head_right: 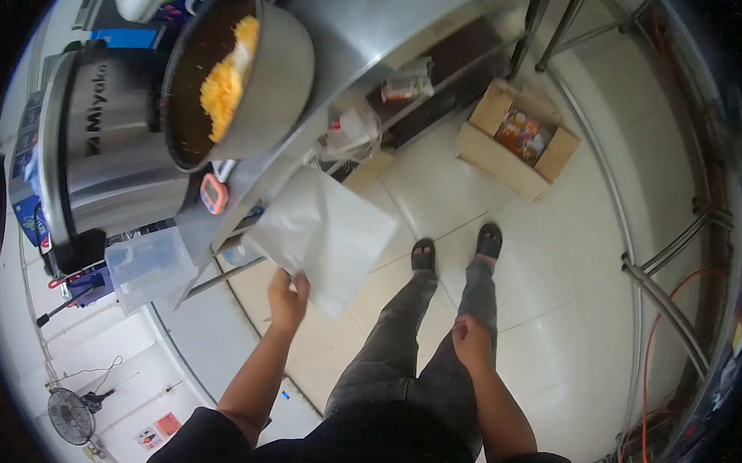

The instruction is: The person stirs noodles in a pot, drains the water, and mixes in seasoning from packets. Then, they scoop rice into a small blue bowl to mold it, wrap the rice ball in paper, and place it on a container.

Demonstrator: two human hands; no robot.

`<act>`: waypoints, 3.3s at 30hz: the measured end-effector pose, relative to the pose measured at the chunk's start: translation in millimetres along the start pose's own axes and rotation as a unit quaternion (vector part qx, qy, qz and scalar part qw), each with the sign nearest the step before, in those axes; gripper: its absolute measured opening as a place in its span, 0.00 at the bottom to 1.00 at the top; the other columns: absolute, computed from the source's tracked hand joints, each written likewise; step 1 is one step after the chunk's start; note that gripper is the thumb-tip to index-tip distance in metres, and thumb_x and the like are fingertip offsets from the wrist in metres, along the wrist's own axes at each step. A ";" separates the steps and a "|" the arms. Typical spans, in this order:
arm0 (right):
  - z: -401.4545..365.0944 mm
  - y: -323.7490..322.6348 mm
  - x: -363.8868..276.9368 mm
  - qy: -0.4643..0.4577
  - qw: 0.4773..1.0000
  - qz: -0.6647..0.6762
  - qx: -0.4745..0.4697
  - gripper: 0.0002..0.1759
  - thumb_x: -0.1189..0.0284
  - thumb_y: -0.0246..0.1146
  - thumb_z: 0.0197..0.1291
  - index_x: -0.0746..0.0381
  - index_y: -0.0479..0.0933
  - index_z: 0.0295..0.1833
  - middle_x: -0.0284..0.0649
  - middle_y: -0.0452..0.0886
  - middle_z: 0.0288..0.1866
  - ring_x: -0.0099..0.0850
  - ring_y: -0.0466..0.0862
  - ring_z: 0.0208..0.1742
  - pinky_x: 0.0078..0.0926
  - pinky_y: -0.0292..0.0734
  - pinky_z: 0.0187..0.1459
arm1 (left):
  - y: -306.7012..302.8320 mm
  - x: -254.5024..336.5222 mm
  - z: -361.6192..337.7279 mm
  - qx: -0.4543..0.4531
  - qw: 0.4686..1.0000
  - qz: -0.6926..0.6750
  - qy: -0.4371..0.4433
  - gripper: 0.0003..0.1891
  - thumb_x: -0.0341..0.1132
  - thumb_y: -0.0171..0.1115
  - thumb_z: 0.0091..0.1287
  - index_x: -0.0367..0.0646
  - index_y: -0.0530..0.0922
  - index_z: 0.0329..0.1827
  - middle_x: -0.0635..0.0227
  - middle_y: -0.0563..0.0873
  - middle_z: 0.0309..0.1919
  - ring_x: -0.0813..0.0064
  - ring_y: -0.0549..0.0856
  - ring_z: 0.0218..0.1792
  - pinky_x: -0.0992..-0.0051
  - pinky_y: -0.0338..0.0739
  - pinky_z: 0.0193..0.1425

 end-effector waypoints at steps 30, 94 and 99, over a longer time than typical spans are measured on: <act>-13.0 -305.9 -120.6 -0.023 0.974 -0.108 0.200 0.18 0.62 0.71 0.59 0.60 0.85 0.50 0.46 0.89 0.39 0.43 0.90 0.43 0.37 0.85 0.48 | 14.4 303.1 362.2 0.199 0.755 -0.594 -0.194 0.22 0.24 0.46 0.74 0.29 0.62 0.70 0.40 0.79 0.60 0.48 0.82 0.59 0.61 0.74 0.67; 9.1 -345.9 -158.1 0.118 0.926 -0.359 -0.028 0.38 0.45 0.67 0.63 0.54 0.72 0.72 0.50 0.78 0.66 0.52 0.79 0.68 0.57 0.77 0.64 | 188.8 82.7 164.9 -0.459 0.871 0.079 0.159 0.26 0.51 0.62 0.69 0.39 0.83 0.61 0.47 0.84 0.61 0.47 0.84 0.59 0.54 0.81 0.61; -139.8 -274.8 75.1 0.253 0.952 -0.164 0.055 0.36 0.40 0.61 0.65 0.59 0.81 0.64 0.51 0.84 0.63 0.52 0.84 0.62 0.55 0.78 0.63 | 214.2 154.8 195.8 -0.522 0.821 0.192 0.129 0.24 0.50 0.61 0.70 0.39 0.84 0.57 0.47 0.85 0.59 0.46 0.84 0.58 0.53 0.81 0.60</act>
Point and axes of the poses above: each hand's wrist, its own z-axis towards the middle knuckle, its own y-axis out of the palm, x = y × z, the point moved 5 cm from there along z, towards the middle knuckle
